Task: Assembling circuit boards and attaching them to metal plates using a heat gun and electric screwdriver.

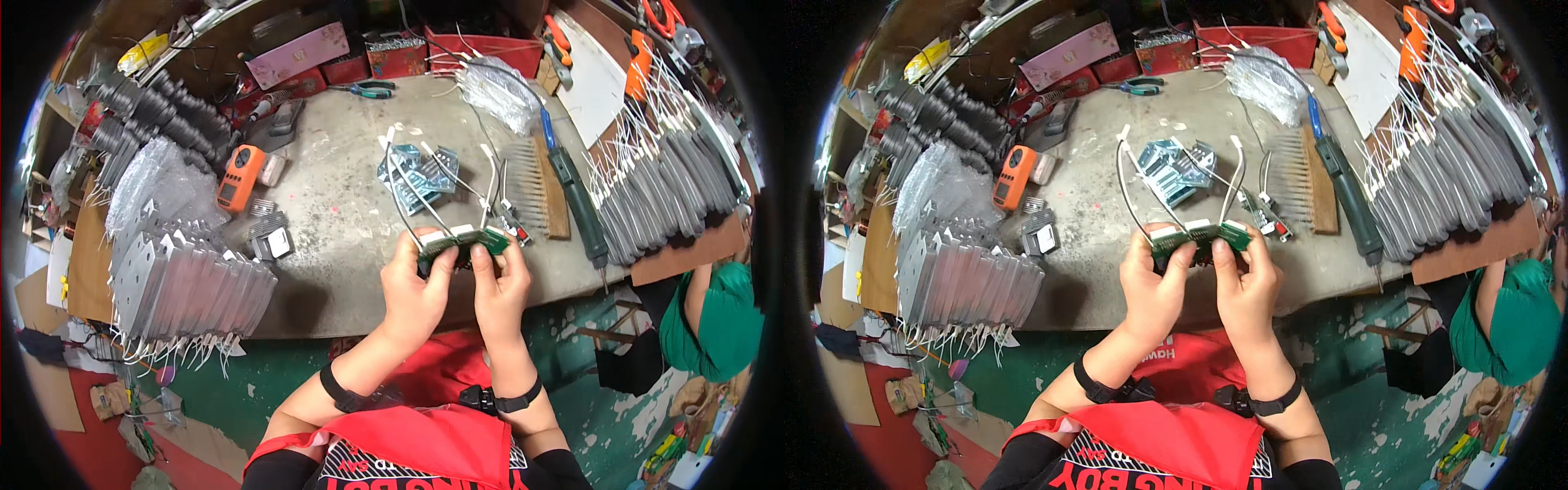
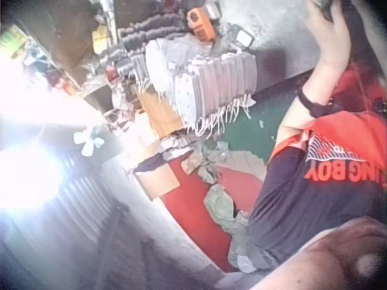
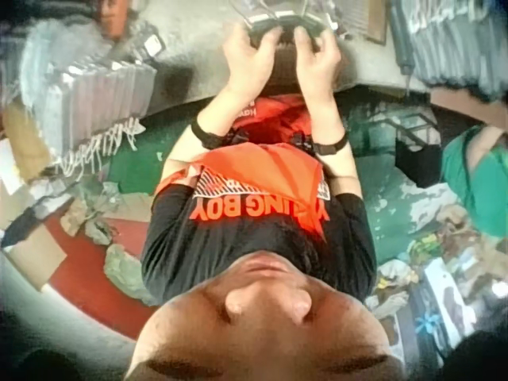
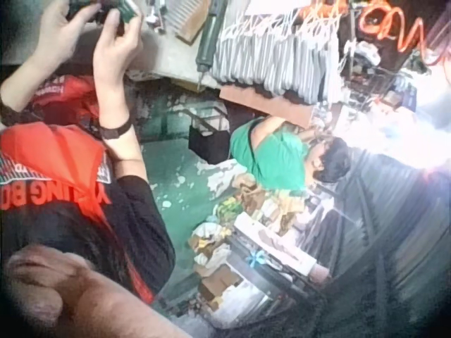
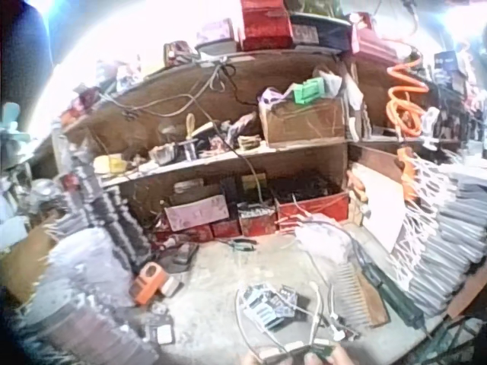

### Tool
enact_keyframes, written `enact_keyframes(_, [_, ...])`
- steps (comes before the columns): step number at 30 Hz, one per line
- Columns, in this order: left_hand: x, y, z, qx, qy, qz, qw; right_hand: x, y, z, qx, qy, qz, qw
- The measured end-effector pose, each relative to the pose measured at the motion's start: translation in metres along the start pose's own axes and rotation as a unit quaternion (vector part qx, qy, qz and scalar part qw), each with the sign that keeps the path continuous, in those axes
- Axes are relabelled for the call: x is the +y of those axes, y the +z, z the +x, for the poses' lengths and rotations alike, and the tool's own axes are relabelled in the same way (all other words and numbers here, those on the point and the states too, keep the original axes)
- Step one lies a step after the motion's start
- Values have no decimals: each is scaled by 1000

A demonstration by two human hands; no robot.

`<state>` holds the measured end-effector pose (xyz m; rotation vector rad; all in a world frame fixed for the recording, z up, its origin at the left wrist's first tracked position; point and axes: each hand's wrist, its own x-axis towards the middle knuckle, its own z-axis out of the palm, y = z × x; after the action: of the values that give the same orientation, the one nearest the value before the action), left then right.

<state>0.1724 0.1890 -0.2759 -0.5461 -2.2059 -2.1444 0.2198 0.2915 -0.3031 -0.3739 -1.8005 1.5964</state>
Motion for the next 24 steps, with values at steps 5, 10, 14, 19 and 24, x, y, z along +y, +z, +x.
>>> enact_keyframes(5, [6, -17, 9, -152, -63, -55, 985, -20, -40, 1, -75, 86, 82, 990])
enact_keyframes(10, [12, -28, 18, -310, -203, -265, 890, -21, -92, 4, -161, 63, 100, 980])
enact_keyframes(14, [1, -21, 30, -263, -140, -165, 940, -8, -110, 60, -70, 27, -31, 997])
enact_keyframes(19, [-3, -17, 28, -245, -32, -42, 968, -11, -96, 63, 13, -37, -210, 977])
enact_keyframes(24, [-3, -7, 25, -253, -20, -58, 965, -2, -54, 21, -176, 86, 74, 978])
